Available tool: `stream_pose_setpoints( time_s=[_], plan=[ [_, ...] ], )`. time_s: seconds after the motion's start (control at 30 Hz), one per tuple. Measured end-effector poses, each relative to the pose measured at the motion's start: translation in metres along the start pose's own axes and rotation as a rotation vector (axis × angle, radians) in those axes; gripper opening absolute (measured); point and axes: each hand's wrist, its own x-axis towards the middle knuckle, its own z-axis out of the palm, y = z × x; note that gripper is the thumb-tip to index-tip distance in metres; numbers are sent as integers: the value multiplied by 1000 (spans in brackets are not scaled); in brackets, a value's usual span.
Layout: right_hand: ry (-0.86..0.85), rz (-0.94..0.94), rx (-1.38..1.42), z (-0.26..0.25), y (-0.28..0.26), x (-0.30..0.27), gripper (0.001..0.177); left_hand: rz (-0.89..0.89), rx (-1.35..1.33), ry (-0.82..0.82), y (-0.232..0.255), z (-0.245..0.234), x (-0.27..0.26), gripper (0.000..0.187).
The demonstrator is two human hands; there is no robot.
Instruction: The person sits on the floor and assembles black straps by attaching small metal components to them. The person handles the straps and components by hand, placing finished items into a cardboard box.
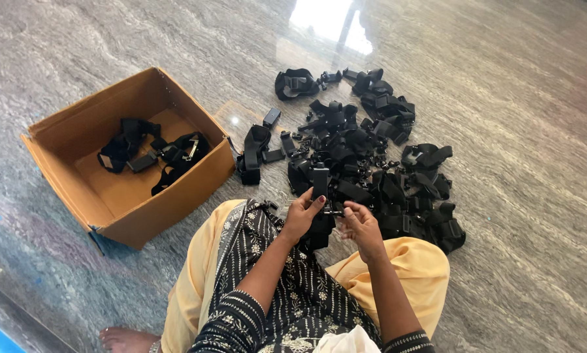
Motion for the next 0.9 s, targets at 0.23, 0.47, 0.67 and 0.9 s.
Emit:
stream_pose_setpoints(
  time_s=[0.23,0.47,0.67,0.9],
  plan=[
    [-70,-166,6,-4,4,0,28,9,-46,-8,3,0,-1,65],
    [-106,-146,15,2,-4,-3,26,-21,-41,-24,7,0,-4,61],
    [-58,-50,17,1,-5,1,23,-5,-79,-60,15,1,-9,55],
    [-147,-205,26,-3,1,9,24,9,-143,-64,13,1,-6,54]
  ],
)
